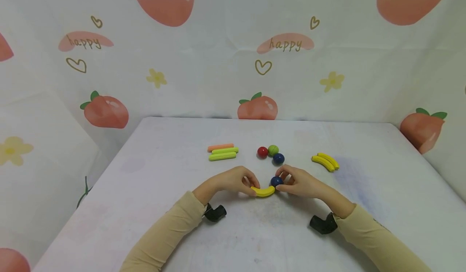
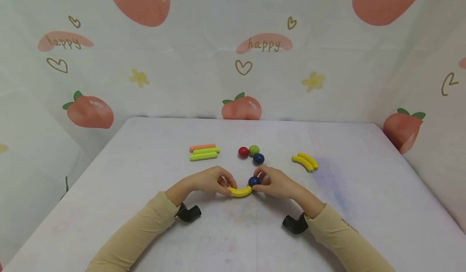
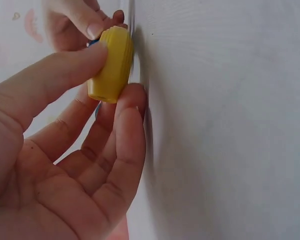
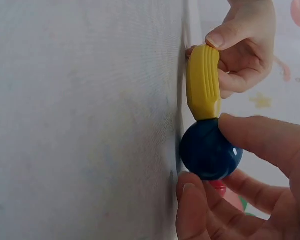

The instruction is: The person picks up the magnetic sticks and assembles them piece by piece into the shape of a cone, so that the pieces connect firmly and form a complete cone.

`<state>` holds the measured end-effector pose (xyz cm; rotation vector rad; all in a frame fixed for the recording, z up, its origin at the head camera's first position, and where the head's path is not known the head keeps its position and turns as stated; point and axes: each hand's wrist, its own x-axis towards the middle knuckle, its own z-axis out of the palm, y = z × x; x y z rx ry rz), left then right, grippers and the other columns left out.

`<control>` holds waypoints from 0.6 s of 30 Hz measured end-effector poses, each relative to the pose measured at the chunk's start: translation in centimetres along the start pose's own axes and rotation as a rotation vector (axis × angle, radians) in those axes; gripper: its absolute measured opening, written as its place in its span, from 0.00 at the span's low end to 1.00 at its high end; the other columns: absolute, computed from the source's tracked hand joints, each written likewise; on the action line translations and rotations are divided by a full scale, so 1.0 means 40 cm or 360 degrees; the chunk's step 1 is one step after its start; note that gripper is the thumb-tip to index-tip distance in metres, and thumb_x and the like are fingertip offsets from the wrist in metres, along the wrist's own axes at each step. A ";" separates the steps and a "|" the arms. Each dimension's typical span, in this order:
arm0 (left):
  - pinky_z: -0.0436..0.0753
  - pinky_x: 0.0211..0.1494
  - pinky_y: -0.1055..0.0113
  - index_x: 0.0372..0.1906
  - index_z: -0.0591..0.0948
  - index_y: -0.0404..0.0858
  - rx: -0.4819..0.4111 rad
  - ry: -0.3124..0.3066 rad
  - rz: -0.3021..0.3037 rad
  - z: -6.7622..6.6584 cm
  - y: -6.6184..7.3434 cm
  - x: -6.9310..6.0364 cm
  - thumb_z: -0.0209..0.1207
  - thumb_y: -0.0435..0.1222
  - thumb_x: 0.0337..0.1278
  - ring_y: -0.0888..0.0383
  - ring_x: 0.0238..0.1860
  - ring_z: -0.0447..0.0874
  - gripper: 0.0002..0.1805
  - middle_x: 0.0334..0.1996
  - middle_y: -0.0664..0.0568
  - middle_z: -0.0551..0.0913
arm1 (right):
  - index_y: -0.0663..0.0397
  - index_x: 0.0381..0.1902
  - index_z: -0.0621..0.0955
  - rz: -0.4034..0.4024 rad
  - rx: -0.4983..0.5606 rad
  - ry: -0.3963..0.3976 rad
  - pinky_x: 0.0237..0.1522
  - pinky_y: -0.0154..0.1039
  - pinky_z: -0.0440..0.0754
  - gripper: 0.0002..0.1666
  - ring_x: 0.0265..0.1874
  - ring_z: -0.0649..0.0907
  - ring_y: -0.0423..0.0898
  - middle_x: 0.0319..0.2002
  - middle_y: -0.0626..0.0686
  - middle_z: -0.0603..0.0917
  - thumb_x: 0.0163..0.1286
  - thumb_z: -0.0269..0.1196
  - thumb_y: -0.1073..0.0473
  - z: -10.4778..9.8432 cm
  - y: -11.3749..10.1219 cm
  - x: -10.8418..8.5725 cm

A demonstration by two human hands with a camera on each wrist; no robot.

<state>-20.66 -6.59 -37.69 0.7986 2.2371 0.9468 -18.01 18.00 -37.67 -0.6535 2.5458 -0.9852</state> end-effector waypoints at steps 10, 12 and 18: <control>0.75 0.34 0.76 0.42 0.84 0.38 -0.0161 0.0140 -0.0080 -0.014 -0.014 -0.011 0.65 0.35 0.50 0.65 0.32 0.77 0.12 0.40 0.51 0.84 | 0.55 0.45 0.72 -0.0107 0.0029 -0.0108 0.34 0.30 0.79 0.19 0.32 0.79 0.41 0.39 0.55 0.81 0.61 0.64 0.53 -0.011 0.009 -0.013; 0.74 0.35 0.76 0.43 0.84 0.38 -0.0164 0.0143 -0.0077 -0.015 -0.016 -0.011 0.65 0.35 0.50 0.65 0.33 0.77 0.12 0.41 0.51 0.84 | 0.55 0.45 0.73 -0.0139 0.0031 -0.0123 0.34 0.30 0.79 0.19 0.32 0.80 0.41 0.38 0.55 0.81 0.61 0.64 0.53 -0.014 0.012 -0.014; 0.74 0.34 0.76 0.42 0.83 0.39 -0.0153 0.0133 -0.0076 -0.016 -0.017 -0.013 0.65 0.36 0.51 0.64 0.33 0.76 0.12 0.41 0.52 0.84 | 0.55 0.44 0.75 -0.0227 -0.0014 -0.0070 0.36 0.29 0.79 0.17 0.31 0.80 0.37 0.36 0.52 0.81 0.61 0.64 0.54 -0.031 0.030 -0.018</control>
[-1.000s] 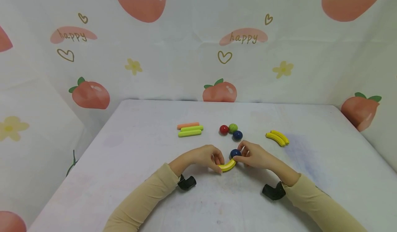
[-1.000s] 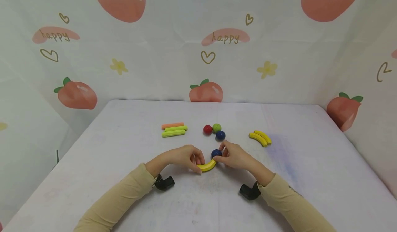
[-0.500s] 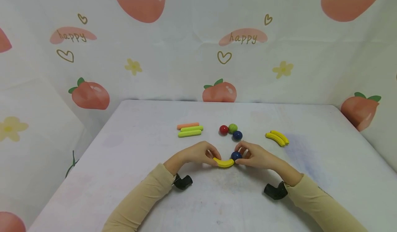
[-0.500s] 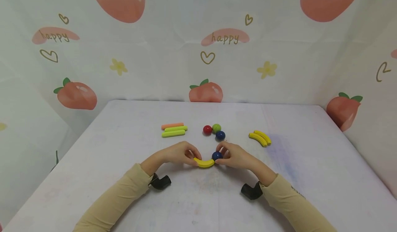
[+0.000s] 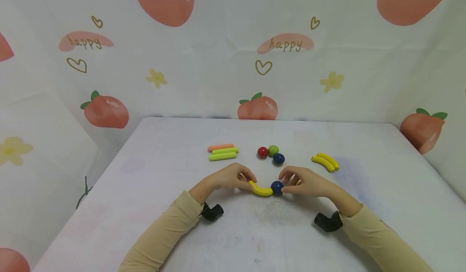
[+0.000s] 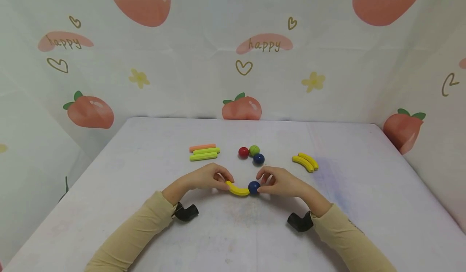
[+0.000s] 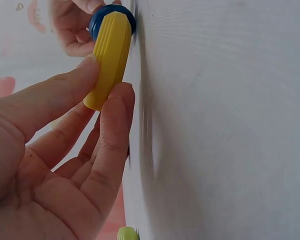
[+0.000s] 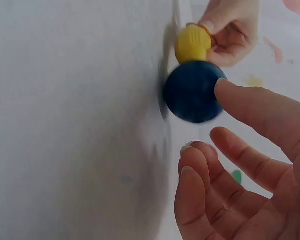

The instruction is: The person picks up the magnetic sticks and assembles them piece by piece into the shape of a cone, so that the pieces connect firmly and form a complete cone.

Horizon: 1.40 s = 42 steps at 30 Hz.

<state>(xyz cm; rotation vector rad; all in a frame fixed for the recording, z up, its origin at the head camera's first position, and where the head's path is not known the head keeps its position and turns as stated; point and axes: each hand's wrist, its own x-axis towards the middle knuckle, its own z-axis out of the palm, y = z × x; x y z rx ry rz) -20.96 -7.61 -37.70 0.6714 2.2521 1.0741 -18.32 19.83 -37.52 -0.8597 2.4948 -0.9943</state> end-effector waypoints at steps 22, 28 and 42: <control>0.75 0.37 0.77 0.43 0.83 0.38 0.0022 -0.0002 0.0030 -0.004 0.006 -0.010 0.64 0.35 0.52 0.65 0.33 0.77 0.12 0.41 0.51 0.84 | 0.67 0.45 0.77 0.0444 -0.0285 0.0632 0.43 0.51 0.80 0.16 0.39 0.82 0.61 0.39 0.65 0.82 0.61 0.62 0.63 -0.144 0.104 -0.060; 0.74 0.36 0.76 0.43 0.83 0.39 0.0022 -0.0002 0.0019 -0.004 0.006 -0.011 0.64 0.35 0.52 0.65 0.33 0.76 0.12 0.41 0.51 0.84 | 0.68 0.48 0.75 0.0554 -0.0275 0.0613 0.46 0.55 0.78 0.18 0.44 0.79 0.66 0.44 0.69 0.79 0.62 0.60 0.63 -0.149 0.112 -0.063; 0.74 0.35 0.76 0.42 0.83 0.39 0.0029 -0.0005 0.0030 -0.002 0.004 -0.010 0.64 0.36 0.52 0.64 0.34 0.76 0.12 0.41 0.51 0.84 | 0.71 0.43 0.77 0.0629 -0.0312 0.0573 0.45 0.54 0.73 0.16 0.42 0.75 0.60 0.40 0.68 0.79 0.60 0.62 0.64 -0.145 0.129 -0.056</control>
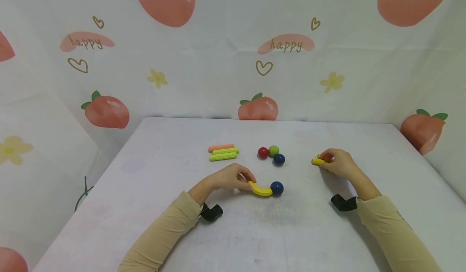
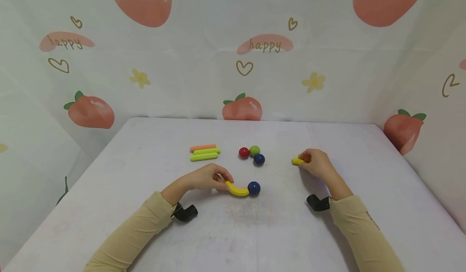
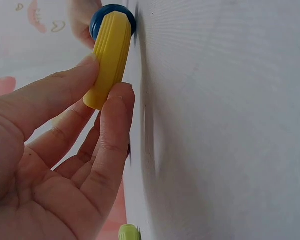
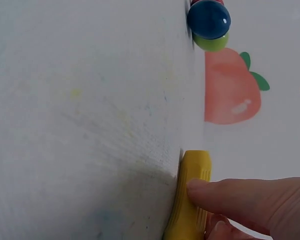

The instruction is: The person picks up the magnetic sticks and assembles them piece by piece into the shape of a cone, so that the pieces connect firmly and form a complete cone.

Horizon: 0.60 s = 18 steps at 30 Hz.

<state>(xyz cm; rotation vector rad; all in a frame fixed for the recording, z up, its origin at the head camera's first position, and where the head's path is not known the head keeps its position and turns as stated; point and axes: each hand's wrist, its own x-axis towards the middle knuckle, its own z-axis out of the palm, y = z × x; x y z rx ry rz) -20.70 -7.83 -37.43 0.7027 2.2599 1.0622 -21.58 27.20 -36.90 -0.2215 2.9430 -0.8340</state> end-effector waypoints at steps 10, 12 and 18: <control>0.74 0.36 0.76 0.43 0.83 0.39 0.0004 -0.0003 -0.0017 0.000 0.004 -0.004 0.64 0.35 0.52 0.64 0.34 0.76 0.11 0.41 0.51 0.84 | 0.73 0.41 0.78 0.0027 -0.0046 -0.0038 0.41 0.48 0.75 0.16 0.38 0.75 0.56 0.38 0.67 0.80 0.59 0.62 0.63 0.003 -0.007 0.002; 0.74 0.35 0.76 0.43 0.83 0.39 0.0005 -0.0003 -0.0018 0.000 0.004 -0.004 0.64 0.35 0.52 0.64 0.34 0.76 0.11 0.41 0.51 0.84 | 0.73 0.41 0.78 0.0020 -0.0052 -0.0037 0.40 0.46 0.75 0.17 0.37 0.75 0.55 0.38 0.66 0.80 0.59 0.62 0.63 0.002 -0.009 0.001; 0.73 0.33 0.75 0.42 0.83 0.39 0.0009 -0.0004 -0.0031 0.001 0.003 -0.001 0.64 0.36 0.52 0.64 0.33 0.76 0.11 0.40 0.52 0.84 | 0.71 0.40 0.79 -0.0029 -0.0032 -0.0011 0.37 0.40 0.74 0.15 0.36 0.76 0.53 0.37 0.64 0.80 0.59 0.62 0.63 0.003 -0.014 -0.003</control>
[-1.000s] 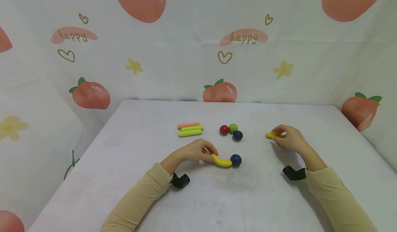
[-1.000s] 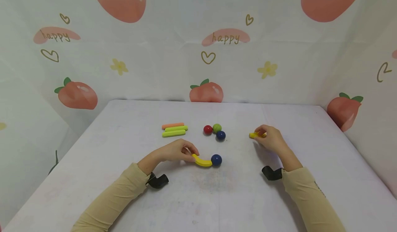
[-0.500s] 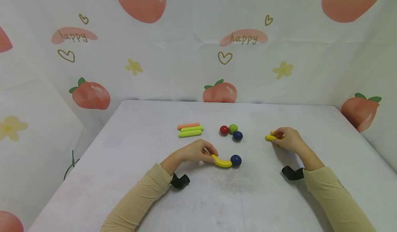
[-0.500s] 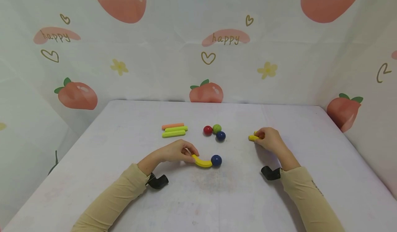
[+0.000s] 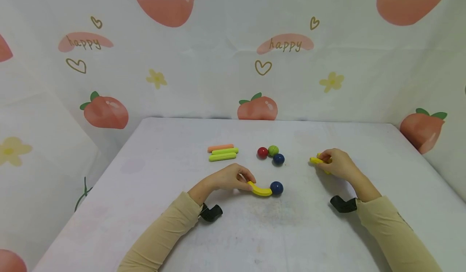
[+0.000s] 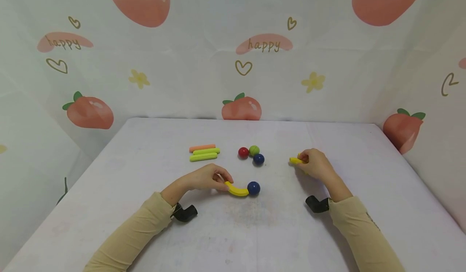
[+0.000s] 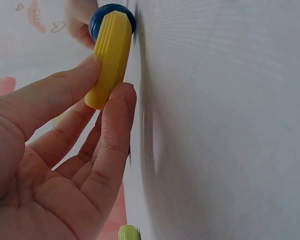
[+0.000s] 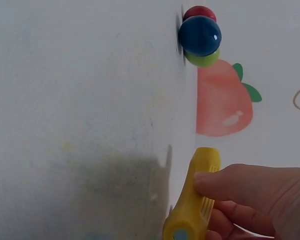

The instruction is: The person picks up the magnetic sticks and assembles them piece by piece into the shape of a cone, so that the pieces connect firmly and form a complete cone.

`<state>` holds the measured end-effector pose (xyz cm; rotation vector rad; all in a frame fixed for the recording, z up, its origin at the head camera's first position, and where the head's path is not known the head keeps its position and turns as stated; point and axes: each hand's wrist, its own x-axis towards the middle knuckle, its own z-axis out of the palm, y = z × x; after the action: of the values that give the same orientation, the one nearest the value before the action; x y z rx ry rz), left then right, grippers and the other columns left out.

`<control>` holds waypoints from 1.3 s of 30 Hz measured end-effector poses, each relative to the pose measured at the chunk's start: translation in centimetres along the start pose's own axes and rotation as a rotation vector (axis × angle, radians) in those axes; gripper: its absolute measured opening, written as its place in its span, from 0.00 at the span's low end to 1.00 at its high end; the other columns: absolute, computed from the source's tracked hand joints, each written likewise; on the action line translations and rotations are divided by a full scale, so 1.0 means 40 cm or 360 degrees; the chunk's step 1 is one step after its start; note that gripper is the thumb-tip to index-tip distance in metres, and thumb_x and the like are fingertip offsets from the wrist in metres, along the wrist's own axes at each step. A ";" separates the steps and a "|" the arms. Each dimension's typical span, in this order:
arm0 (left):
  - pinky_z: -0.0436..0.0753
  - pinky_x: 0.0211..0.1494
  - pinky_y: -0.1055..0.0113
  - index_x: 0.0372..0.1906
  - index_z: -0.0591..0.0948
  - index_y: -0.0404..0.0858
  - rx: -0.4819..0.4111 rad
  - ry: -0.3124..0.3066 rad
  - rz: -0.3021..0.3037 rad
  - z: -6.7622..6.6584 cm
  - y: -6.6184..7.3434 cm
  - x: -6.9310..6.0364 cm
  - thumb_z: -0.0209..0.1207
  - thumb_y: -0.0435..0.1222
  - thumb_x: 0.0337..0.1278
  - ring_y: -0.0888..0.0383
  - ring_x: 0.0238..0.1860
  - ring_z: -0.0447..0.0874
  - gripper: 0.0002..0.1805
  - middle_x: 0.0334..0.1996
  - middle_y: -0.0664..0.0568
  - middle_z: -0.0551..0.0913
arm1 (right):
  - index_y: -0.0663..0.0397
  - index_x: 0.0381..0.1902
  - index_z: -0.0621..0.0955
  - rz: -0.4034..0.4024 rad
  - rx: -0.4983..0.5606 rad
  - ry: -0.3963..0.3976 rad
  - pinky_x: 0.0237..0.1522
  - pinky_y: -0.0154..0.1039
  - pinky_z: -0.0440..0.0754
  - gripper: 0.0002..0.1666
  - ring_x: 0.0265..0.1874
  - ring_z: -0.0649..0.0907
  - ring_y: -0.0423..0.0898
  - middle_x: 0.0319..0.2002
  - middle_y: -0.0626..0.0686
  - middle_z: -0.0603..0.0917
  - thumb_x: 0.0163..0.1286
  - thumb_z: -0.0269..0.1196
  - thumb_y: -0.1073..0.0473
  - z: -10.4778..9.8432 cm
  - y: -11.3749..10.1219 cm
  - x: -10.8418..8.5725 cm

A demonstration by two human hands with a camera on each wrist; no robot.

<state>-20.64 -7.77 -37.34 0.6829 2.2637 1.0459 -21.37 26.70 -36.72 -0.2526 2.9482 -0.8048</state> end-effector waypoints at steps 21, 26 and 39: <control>0.74 0.35 0.76 0.42 0.83 0.39 0.0001 -0.0006 -0.0002 -0.001 0.003 -0.001 0.64 0.35 0.52 0.65 0.33 0.77 0.11 0.40 0.52 0.84 | 0.69 0.44 0.74 -0.0092 0.0278 -0.0154 0.37 0.36 0.80 0.17 0.36 0.82 0.51 0.41 0.66 0.80 0.59 0.64 0.64 0.016 -0.053 -0.014; 0.75 0.36 0.77 0.42 0.83 0.39 -0.0010 -0.0006 -0.0008 -0.001 0.004 -0.001 0.64 0.34 0.52 0.64 0.33 0.77 0.11 0.41 0.51 0.84 | 0.69 0.47 0.75 -0.0124 0.0330 -0.0207 0.36 0.35 0.79 0.20 0.33 0.81 0.47 0.40 0.64 0.80 0.60 0.64 0.62 0.019 -0.072 -0.018; 0.76 0.37 0.76 0.42 0.83 0.39 -0.0009 -0.0015 0.0011 0.000 0.000 0.005 0.64 0.34 0.52 0.64 0.33 0.78 0.11 0.40 0.51 0.83 | 0.72 0.48 0.70 -0.0105 0.0643 -0.0307 0.29 0.33 0.82 0.23 0.26 0.81 0.41 0.36 0.60 0.78 0.62 0.63 0.61 0.057 -0.095 -0.029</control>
<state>-20.78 -7.64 -37.40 0.6925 2.2511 1.0501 -19.42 22.55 -36.72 -0.3740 2.5402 -1.2773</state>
